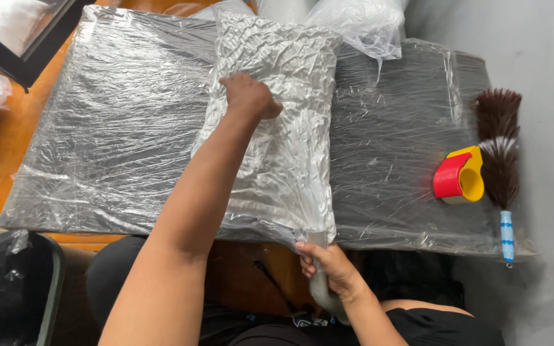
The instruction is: Using a vacuum cleaner to remove air from a plastic bag containing a pillow to compress it, then tying the bag shut.
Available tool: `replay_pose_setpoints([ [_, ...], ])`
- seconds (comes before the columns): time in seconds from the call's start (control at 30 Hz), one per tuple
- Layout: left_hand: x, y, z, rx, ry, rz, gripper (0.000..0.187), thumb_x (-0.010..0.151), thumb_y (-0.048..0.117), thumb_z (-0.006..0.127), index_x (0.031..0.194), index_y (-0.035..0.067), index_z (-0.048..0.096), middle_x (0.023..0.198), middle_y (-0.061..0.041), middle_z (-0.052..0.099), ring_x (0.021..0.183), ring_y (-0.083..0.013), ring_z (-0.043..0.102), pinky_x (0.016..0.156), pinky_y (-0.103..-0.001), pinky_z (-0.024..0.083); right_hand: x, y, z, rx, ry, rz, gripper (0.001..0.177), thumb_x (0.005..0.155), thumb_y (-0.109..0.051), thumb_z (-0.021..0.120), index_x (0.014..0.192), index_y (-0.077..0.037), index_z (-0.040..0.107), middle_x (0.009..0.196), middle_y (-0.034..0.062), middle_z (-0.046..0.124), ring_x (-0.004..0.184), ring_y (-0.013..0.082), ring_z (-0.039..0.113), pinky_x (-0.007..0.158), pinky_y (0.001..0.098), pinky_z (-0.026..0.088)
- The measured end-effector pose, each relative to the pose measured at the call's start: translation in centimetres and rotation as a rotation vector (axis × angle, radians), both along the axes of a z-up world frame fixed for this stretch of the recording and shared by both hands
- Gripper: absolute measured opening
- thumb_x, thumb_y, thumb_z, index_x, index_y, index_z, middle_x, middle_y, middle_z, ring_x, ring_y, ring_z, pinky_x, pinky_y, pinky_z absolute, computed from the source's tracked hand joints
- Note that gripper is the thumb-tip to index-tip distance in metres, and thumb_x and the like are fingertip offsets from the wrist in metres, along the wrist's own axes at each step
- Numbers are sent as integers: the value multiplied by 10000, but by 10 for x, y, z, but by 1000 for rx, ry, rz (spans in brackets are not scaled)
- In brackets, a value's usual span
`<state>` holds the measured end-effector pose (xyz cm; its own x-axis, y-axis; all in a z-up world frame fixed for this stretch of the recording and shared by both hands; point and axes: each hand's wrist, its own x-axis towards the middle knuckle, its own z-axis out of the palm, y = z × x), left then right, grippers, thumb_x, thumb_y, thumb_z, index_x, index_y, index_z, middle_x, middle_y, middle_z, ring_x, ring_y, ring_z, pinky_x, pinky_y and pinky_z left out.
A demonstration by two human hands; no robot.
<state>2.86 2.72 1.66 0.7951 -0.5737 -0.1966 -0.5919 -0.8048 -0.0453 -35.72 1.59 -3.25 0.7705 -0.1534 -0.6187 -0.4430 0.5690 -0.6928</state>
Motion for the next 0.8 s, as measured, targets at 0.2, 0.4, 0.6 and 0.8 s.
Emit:
replay_pose_setpoints([
  [0.2, 21, -87, 0, -463, -191, -114, 810, 966, 531, 503, 1548, -8, 339, 1619, -247, 289, 1520, -364, 145, 1202, -590, 120, 0, -1, -6, 67, -5, -34, 100, 902, -61, 718, 891, 15, 654, 627, 73, 542, 505, 145, 494, 485, 290, 423],
  [0.4, 58, -136, -37, -467, -189, -241, 1063, 885, 887, 112, 1617, 123, 209, 1687, -108, 184, 1544, -245, 15, 1211, -535, -83, -2, -6, -18, 57, 64, -32, 164, 904, -70, 735, 801, 18, 643, 546, 89, 539, 446, 169, 473, 455, 299, 418],
  [0.6, 64, -147, -55, -329, -159, -167, 1152, 871, 925, 170, 1558, 15, 331, 1623, -227, 313, 1531, -363, 187, 1200, -593, -33, -12, -12, -46, 162, 56, 11, 92, 935, 6, 705, 969, 65, 642, 548, 119, 551, 429, 187, 484, 442, 309, 437],
  [0.8, 67, -161, -55, -143, -165, -180, 1216, 861, 963, 141, 1518, -29, 393, 1563, -260, 416, 1500, -378, 301, 1180, -653, -20, -18, -13, -63, 157, -41, 72, 402, 935, 33, 686, 1309, 48, 540, 538, 104, 547, 455, 191, 517, 447, 319, 481],
])
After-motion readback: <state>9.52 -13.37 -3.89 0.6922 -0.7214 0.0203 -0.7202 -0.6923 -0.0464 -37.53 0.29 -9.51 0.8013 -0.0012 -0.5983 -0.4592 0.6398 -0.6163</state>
